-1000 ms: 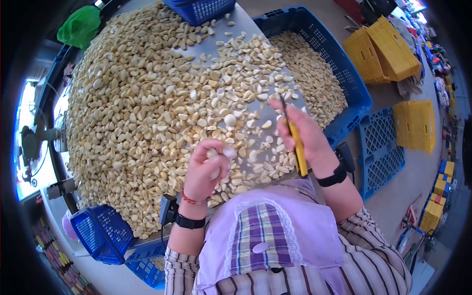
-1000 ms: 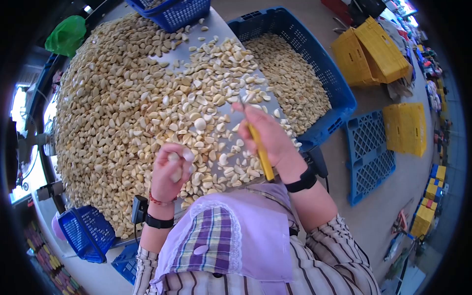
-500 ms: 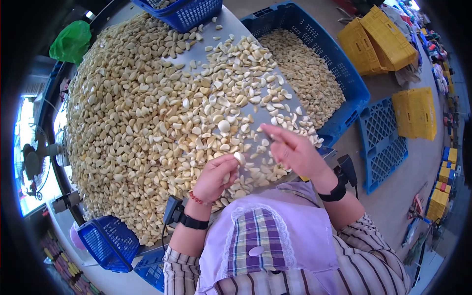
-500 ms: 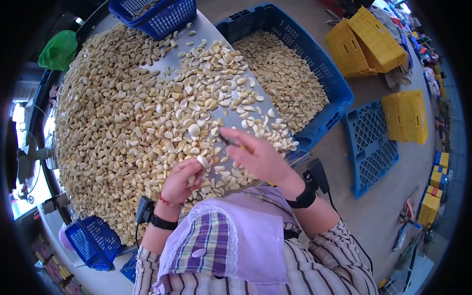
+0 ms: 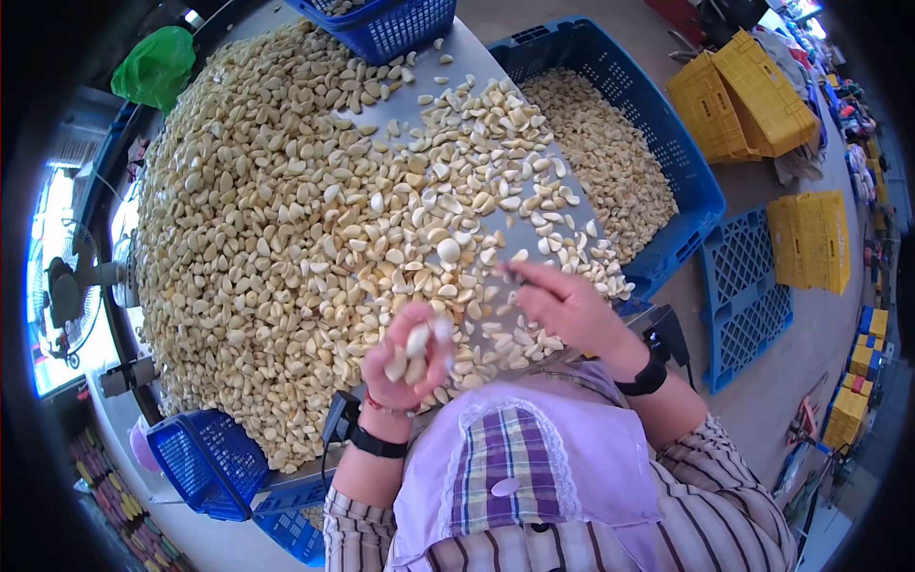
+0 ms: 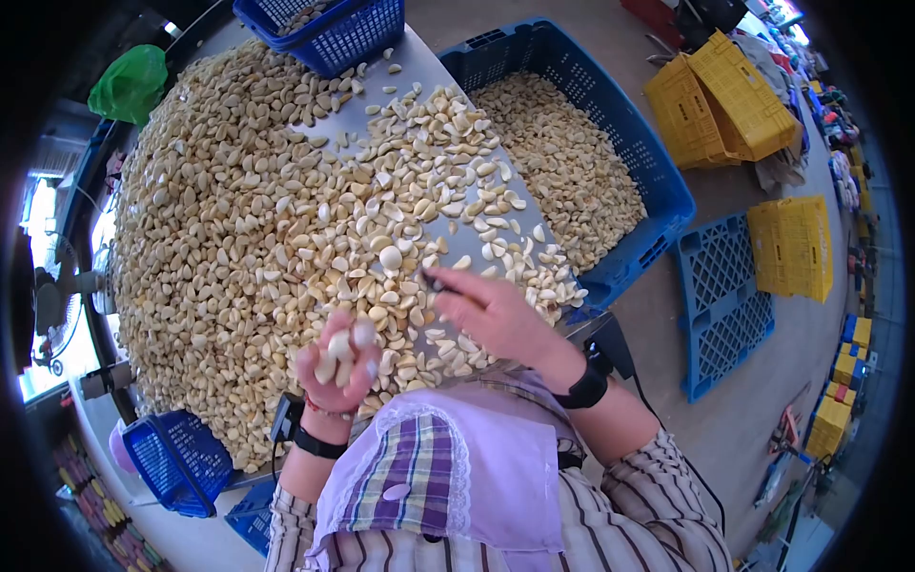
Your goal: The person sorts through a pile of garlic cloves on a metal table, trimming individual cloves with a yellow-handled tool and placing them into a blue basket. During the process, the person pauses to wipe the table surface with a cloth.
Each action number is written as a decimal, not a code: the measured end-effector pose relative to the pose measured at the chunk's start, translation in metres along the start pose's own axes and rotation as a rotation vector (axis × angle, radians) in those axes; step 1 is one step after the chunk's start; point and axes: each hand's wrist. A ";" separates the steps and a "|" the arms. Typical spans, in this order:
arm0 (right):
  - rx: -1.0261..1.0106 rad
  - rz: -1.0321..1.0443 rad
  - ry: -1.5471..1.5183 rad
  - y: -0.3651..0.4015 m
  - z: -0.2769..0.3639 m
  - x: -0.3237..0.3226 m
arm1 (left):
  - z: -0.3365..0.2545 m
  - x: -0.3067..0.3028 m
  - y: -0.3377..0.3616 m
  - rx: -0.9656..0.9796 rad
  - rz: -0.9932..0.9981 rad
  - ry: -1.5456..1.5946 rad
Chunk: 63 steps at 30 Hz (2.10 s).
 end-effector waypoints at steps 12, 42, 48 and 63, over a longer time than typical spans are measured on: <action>-0.066 -0.172 -0.294 -0.015 0.001 -0.017 | -0.003 -0.025 -0.092 -0.151 -0.333 -1.943; 0.055 -0.129 -0.587 -0.027 0.002 -0.010 | -0.173 -0.042 0.135 0.658 -0.169 0.115; 0.061 -0.220 -0.588 -0.034 -0.009 -0.008 | -0.290 -0.111 0.294 0.749 -1.564 -1.234; -0.003 -0.244 -0.705 -0.044 0.014 -0.007 | -0.025 -0.083 0.001 0.446 0.608 -2.785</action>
Point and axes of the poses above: each hand's wrist, its own y-axis away from the middle knuckle, its own x-axis out of the palm, z = x × y, and after that the axes turned 8 degrees about -y, right-handed
